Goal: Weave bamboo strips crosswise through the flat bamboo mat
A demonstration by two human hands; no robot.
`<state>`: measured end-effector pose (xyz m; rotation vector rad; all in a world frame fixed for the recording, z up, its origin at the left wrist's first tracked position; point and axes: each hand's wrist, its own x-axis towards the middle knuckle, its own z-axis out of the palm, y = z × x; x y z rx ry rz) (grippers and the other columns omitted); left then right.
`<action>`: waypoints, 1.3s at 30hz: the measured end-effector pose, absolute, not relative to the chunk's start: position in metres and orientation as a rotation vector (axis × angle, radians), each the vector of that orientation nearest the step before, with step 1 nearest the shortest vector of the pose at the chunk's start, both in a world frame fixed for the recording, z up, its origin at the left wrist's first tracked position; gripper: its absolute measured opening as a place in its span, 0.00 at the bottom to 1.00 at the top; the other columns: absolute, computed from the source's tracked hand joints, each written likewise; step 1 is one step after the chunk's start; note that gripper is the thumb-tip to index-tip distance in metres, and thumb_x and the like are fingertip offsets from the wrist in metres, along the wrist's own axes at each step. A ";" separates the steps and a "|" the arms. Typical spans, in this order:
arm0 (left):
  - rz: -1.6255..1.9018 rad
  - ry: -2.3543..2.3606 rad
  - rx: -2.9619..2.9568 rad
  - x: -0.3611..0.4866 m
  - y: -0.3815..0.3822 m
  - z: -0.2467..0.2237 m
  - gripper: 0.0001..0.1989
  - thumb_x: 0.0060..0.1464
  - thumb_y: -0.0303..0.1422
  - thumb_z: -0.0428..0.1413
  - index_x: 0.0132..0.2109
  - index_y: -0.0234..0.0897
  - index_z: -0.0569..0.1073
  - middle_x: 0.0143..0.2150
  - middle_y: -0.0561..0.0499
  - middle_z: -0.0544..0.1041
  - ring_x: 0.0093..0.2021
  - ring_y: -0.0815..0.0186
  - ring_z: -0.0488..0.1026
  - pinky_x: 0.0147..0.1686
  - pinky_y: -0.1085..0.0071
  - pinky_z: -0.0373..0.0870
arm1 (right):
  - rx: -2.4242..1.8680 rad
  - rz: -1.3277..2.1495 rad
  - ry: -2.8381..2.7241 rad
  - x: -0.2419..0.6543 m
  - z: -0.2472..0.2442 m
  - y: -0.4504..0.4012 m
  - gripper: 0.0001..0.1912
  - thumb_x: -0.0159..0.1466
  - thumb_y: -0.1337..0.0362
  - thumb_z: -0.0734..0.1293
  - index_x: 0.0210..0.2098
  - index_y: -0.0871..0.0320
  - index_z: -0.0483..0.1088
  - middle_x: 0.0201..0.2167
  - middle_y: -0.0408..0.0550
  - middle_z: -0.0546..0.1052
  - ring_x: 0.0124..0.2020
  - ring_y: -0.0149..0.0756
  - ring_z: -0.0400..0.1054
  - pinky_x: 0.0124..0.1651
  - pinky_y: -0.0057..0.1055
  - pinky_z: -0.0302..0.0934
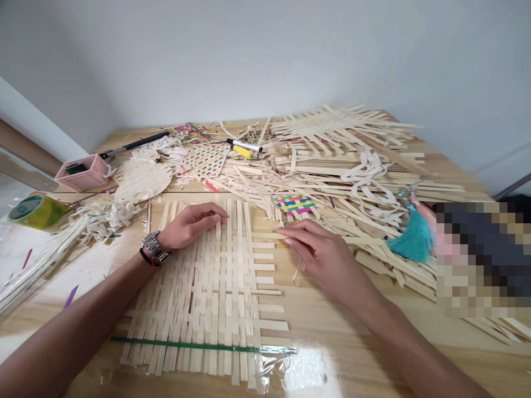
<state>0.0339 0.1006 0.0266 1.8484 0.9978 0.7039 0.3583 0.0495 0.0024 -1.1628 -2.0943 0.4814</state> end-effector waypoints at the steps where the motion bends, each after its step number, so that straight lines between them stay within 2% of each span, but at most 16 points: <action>1: 0.703 0.994 1.833 0.034 0.101 0.026 0.14 0.68 0.41 0.54 0.48 0.36 0.80 0.42 0.46 0.82 0.40 0.63 0.76 0.38 0.68 0.72 | -1.163 0.479 -2.097 0.358 0.002 0.049 0.13 0.75 0.58 0.65 0.52 0.48 0.82 0.42 0.49 0.82 0.39 0.38 0.78 0.41 0.36 0.73; 6: 0.712 0.983 1.802 0.033 0.100 0.026 0.13 0.67 0.40 0.56 0.48 0.37 0.80 0.44 0.46 0.82 0.41 0.62 0.76 0.38 0.67 0.72 | -1.168 0.432 -2.081 0.357 0.000 0.049 0.13 0.74 0.62 0.65 0.52 0.48 0.81 0.43 0.48 0.82 0.42 0.38 0.78 0.44 0.36 0.73; 17: 0.703 0.995 1.875 0.033 0.100 0.030 0.12 0.67 0.39 0.56 0.47 0.37 0.81 0.41 0.47 0.81 0.38 0.63 0.75 0.36 0.67 0.70 | -1.167 0.393 -2.063 0.352 0.000 0.046 0.13 0.74 0.64 0.65 0.53 0.47 0.80 0.45 0.47 0.82 0.43 0.38 0.78 0.45 0.37 0.73; 23: 0.722 0.967 1.860 0.032 0.101 0.028 0.12 0.66 0.39 0.57 0.47 0.37 0.81 0.41 0.46 0.81 0.38 0.63 0.75 0.36 0.68 0.70 | -1.243 0.371 -2.063 0.356 0.006 0.047 0.12 0.74 0.59 0.66 0.51 0.47 0.81 0.45 0.49 0.82 0.43 0.42 0.79 0.44 0.41 0.73; 28: 0.690 0.964 1.821 0.031 0.100 0.030 0.13 0.66 0.39 0.57 0.48 0.36 0.81 0.42 0.46 0.81 0.39 0.63 0.74 0.37 0.68 0.69 | -1.308 0.326 -2.040 0.366 0.011 0.051 0.13 0.73 0.55 0.67 0.51 0.47 0.82 0.46 0.51 0.82 0.44 0.48 0.79 0.48 0.46 0.73; 33: 0.687 0.957 1.826 0.031 0.099 0.033 0.13 0.66 0.39 0.56 0.48 0.36 0.81 0.45 0.45 0.81 0.42 0.61 0.75 0.38 0.66 0.70 | -1.286 0.421 -2.058 0.368 0.010 0.052 0.12 0.74 0.54 0.65 0.48 0.44 0.82 0.44 0.51 0.82 0.42 0.48 0.79 0.44 0.46 0.73; 39: 0.699 0.946 1.812 0.032 0.100 0.031 0.12 0.65 0.38 0.57 0.47 0.36 0.80 0.45 0.45 0.81 0.42 0.61 0.75 0.39 0.66 0.70 | -1.273 0.443 -2.033 0.363 0.010 0.049 0.11 0.74 0.55 0.65 0.48 0.45 0.80 0.45 0.50 0.83 0.42 0.46 0.79 0.41 0.44 0.72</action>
